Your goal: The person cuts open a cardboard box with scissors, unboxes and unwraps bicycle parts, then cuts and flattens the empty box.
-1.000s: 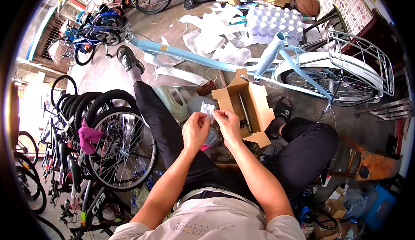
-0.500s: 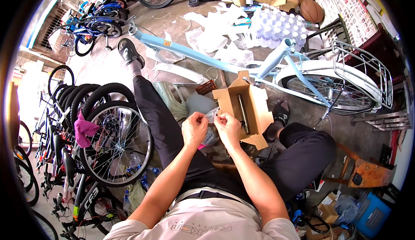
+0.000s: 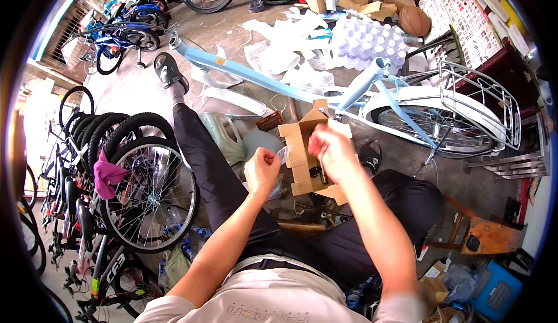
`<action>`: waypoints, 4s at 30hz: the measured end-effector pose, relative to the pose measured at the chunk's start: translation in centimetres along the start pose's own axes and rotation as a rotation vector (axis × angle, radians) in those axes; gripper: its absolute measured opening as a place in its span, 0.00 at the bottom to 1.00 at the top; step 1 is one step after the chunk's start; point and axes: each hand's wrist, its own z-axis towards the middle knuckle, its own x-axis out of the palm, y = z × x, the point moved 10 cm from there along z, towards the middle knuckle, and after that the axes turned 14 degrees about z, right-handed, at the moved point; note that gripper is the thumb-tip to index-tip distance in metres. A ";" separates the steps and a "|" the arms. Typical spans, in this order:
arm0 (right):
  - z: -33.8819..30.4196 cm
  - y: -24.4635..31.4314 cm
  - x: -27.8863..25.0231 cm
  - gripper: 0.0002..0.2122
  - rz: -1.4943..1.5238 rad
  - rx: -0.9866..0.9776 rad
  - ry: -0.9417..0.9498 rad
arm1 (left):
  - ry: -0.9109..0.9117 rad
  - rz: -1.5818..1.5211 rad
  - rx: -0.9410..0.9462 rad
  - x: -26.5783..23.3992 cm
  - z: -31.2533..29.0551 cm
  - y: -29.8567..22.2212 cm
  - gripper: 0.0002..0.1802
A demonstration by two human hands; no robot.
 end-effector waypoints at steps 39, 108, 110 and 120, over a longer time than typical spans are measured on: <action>-2.2 1.0 1.8 0.11 -0.343 -0.112 0.086 | 0.029 -0.298 0.030 2.1 0.1 -4.3 0.05; -3.2 12.0 0.0 0.10 -0.184 -0.380 0.053 | 0.026 -0.254 0.113 2.2 -0.7 -5.2 0.04; -2.9 9.8 -0.1 0.09 -0.130 -0.315 0.036 | 0.041 -0.250 0.076 2.3 -0.6 -4.9 0.05; -3.6 4.0 2.0 0.13 -0.159 -0.036 0.096 | 0.023 -0.249 0.108 2.0 -0.8 -5.7 0.05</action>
